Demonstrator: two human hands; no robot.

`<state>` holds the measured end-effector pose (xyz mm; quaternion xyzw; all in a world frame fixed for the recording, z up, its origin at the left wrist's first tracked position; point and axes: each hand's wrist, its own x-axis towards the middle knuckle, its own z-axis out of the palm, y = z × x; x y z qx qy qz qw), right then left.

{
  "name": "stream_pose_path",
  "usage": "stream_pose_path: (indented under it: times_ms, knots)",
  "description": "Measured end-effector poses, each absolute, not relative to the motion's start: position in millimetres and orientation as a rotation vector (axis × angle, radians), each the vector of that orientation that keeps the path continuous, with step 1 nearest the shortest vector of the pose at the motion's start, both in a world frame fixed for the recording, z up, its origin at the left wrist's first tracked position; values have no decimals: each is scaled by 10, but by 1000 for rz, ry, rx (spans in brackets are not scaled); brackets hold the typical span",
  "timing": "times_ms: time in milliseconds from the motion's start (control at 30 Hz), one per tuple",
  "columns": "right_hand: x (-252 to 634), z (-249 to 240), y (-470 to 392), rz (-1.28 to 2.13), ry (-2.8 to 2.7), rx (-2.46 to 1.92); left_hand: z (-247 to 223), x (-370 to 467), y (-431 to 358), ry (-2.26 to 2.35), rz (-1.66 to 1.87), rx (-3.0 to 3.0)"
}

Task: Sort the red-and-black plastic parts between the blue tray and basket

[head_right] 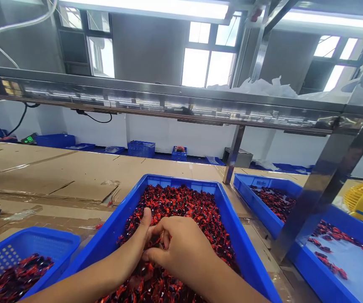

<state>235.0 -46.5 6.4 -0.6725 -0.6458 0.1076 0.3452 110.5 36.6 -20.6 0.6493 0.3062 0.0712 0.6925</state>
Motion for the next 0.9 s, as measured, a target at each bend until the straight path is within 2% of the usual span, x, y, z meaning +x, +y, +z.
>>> stream_pose_path:
  times_ms: [200, 367, 467, 800, 900]
  knots:
    - [2363, 81, -486, 467, -1593, -1733, -117, 1108, 316, 741, 114, 1367]
    - [2432, 73, -391, 1060, -1082, -1390, -76, 1112, 416, 643, 37, 1069]
    - [2474, 81, -366, 1264, -863, -1224, -123, 1112, 483, 590, 89, 957]
    - [2528, 84, -364, 1388, -559, -855, -123, 1129, 504, 458, 307, 1101]
    - [2523, 131, -374, 1381, -571, -810, -132, 1108, 495, 494, 328, 1374]
